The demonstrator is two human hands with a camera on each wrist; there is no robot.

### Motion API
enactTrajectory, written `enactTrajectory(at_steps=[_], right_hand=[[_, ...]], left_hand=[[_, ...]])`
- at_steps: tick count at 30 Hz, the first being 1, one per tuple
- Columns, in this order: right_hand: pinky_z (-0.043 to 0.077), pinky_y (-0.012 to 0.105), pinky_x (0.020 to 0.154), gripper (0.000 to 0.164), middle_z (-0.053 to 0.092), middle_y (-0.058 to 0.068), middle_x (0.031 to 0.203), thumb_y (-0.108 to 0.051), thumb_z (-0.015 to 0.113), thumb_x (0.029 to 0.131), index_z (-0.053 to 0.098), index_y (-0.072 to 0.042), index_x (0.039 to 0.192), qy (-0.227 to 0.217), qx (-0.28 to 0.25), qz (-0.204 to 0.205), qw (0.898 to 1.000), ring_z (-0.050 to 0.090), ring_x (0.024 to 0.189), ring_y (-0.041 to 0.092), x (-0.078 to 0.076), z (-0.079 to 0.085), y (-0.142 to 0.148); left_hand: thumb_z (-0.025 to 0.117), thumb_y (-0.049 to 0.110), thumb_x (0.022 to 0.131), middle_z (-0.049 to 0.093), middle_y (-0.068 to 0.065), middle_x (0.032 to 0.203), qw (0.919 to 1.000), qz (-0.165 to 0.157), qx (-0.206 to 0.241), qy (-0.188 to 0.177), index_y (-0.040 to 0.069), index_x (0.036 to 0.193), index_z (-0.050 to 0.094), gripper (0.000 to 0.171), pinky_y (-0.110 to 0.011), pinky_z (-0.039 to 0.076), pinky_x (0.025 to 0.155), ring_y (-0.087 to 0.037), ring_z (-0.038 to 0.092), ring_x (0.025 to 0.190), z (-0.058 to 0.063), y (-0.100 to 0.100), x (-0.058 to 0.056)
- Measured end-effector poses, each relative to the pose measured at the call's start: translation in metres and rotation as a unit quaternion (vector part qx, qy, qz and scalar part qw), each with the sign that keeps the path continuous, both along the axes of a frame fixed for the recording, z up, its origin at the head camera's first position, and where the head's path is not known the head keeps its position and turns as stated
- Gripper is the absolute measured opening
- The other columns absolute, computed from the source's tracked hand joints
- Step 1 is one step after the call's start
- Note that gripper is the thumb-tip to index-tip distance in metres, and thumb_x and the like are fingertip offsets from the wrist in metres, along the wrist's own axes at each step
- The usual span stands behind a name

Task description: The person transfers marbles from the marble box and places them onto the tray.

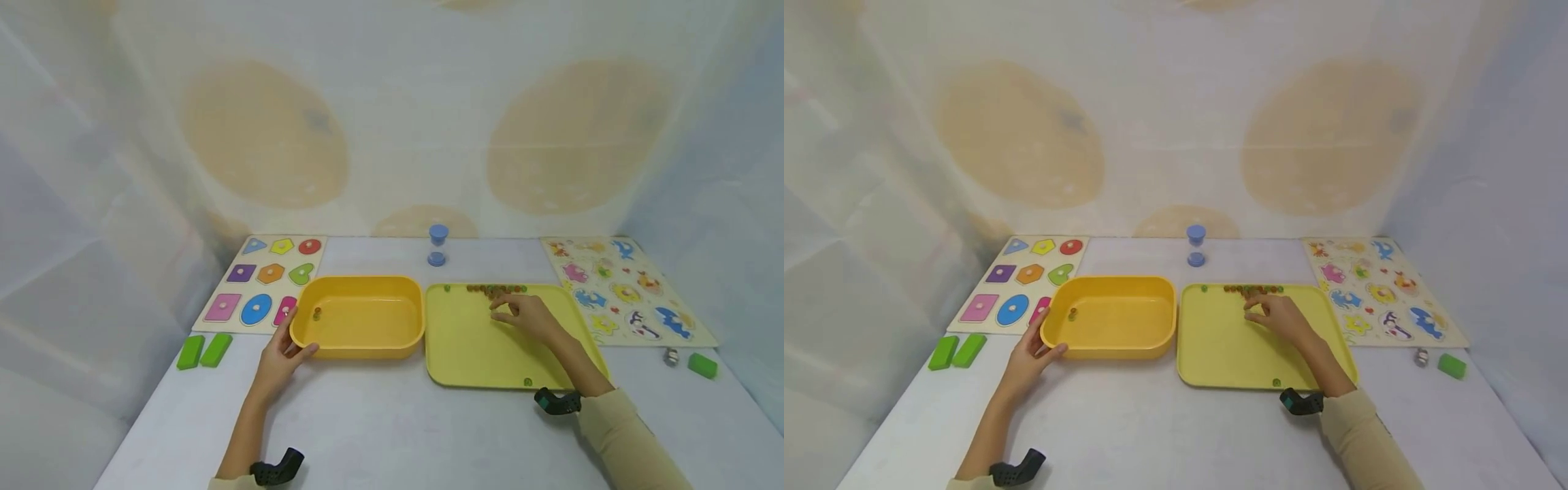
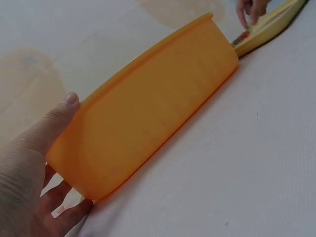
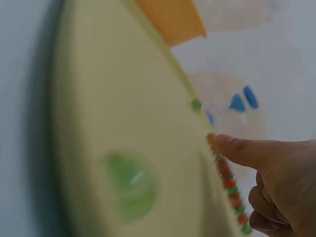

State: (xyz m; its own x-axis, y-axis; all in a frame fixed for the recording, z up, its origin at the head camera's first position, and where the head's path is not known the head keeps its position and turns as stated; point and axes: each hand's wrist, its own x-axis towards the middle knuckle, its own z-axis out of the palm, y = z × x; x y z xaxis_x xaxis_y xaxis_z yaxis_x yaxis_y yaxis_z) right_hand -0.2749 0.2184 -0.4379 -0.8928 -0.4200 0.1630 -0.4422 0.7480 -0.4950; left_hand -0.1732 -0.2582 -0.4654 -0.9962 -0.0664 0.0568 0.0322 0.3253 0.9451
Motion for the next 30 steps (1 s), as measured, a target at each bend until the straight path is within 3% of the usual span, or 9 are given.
enactTrajectory(at_steps=[5,11,17,19,23,26,30], right_hand=[[0.021,0.021,0.041,0.03,0.028,-0.006,0.05,-0.032,0.062,0.083,0.064,-0.013,0.107,-0.016,0.003,-0.006,1.0,0.019,0.045,0.007,0.0,-0.009,0.006],[0.023,0.022,0.04,0.036,0.037,-0.003,0.052,-0.033,0.062,0.083,0.062,-0.01,0.111,0.024,-0.034,0.016,0.999,0.023,0.043,0.008,-0.009,0.022,-0.026],[0.024,0.021,0.039,0.026,0.029,-0.005,0.048,-0.029,0.063,0.083,0.066,-0.013,0.103,0.07,-0.086,0.088,0.99,0.021,0.041,0.008,-0.027,0.055,-0.106],[0.023,0.021,0.039,0.026,0.029,-0.005,0.048,-0.028,0.063,0.083,0.066,-0.012,0.103,0.059,-0.096,0.116,0.987,0.022,0.041,0.009,-0.031,0.061,-0.139],[0.022,0.019,0.041,0.024,0.03,-0.004,0.049,-0.025,0.063,0.084,0.066,-0.011,0.103,0.04,-0.099,0.164,0.981,0.023,0.042,0.01,-0.038,0.061,-0.204],[0.023,0.018,0.043,0.023,0.033,-0.002,0.051,-0.023,0.064,0.083,0.067,-0.013,0.103,0.029,-0.072,0.182,0.98,0.025,0.044,0.01,-0.037,0.055,-0.246],[0.028,0.017,0.047,0.025,0.053,0.001,0.064,-0.026,0.063,0.083,0.066,-0.017,0.106,-0.008,-0.018,0.183,0.983,0.033,0.051,0.01,-0.034,0.042,-0.286]], left_hand=[[0.068,0.031,0.078,0.027,0.009,0.145,1.0,0.0,0.001,0.003,0.042,0.139,0.021,0.078,-0.026,0.043,0.091,-0.02,0.036,0.128,0.0,-0.002,0.0],[0.068,0.031,0.079,0.026,0.006,0.146,1.0,0.0,-0.006,0.005,0.041,0.14,0.02,0.079,-0.028,0.043,0.092,-0.023,0.035,0.129,0.002,-0.002,0.0],[0.068,0.03,0.079,0.025,0.006,0.146,1.0,0.004,-0.008,-0.004,0.042,0.14,0.018,0.08,-0.029,0.043,0.091,-0.022,0.034,0.129,0.005,-0.002,0.0],[0.068,0.031,0.079,0.025,0.008,0.146,0.9999,0.004,-0.007,-0.006,0.043,0.14,0.019,0.079,-0.028,0.043,0.091,-0.021,0.034,0.129,0.005,-0.002,0.0],[0.068,0.032,0.078,0.025,0.009,0.146,1.0,0.004,-0.005,-0.003,0.044,0.139,0.02,0.079,-0.029,0.043,0.091,-0.02,0.034,0.129,0.004,-0.002,0.0],[0.068,0.034,0.078,0.024,0.009,0.146,1.0,-0.001,-0.003,-0.001,0.044,0.139,0.02,0.079,-0.03,0.043,0.092,-0.021,0.034,0.13,0.002,-0.002,0.0],[0.068,0.034,0.078,0.023,0.008,0.147,1.0,-0.006,-0.002,-0.002,0.043,0.139,0.019,0.079,-0.031,0.042,0.092,-0.023,0.033,0.13,0.0,-0.001,-0.001]])
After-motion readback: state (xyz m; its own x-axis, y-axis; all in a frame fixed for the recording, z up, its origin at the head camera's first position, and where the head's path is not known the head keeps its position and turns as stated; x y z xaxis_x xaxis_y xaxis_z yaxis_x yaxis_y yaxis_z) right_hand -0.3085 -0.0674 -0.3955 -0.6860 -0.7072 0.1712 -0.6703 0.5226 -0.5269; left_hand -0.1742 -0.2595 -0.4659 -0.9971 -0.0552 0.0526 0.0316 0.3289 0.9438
